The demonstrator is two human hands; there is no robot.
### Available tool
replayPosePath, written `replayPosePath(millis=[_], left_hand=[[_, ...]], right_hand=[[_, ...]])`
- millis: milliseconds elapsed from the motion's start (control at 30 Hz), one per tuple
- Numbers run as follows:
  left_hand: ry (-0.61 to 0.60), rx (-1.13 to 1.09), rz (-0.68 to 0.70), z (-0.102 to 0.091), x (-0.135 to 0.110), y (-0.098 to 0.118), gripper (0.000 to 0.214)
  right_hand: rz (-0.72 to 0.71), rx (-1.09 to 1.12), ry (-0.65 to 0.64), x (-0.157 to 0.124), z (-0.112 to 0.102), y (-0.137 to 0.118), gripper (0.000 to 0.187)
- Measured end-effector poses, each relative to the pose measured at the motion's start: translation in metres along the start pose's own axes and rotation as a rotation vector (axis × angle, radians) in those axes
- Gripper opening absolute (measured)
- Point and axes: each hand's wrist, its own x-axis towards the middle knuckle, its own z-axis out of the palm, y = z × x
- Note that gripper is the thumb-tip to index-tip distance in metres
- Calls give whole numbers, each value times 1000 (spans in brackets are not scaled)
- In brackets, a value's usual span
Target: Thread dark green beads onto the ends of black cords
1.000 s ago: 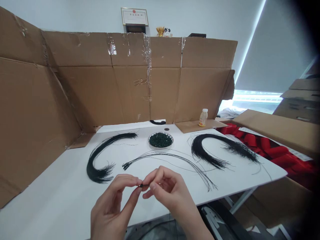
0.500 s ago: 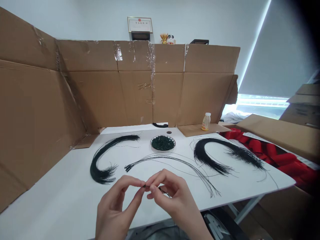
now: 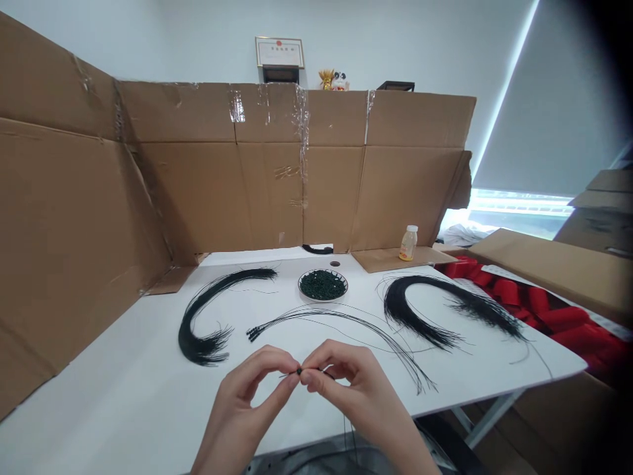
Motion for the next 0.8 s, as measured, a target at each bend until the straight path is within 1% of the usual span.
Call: replayPosePath(millis=[100, 333, 633, 800], left_hand=[[-47, 23, 32, -1, 2, 0, 14], [-43, -17, 12, 5, 2, -5, 13], [-27, 3, -52, 10, 0, -1, 19], [-11, 20, -78, 9, 1, -3, 20]], right_hand=[[4, -24, 7, 0, 1, 0, 12], [63, -58, -2, -2, 5, -1, 2], [76, -65, -17, -5, 4, -2, 11], [68, -30, -13, -3, 4, -1, 10]])
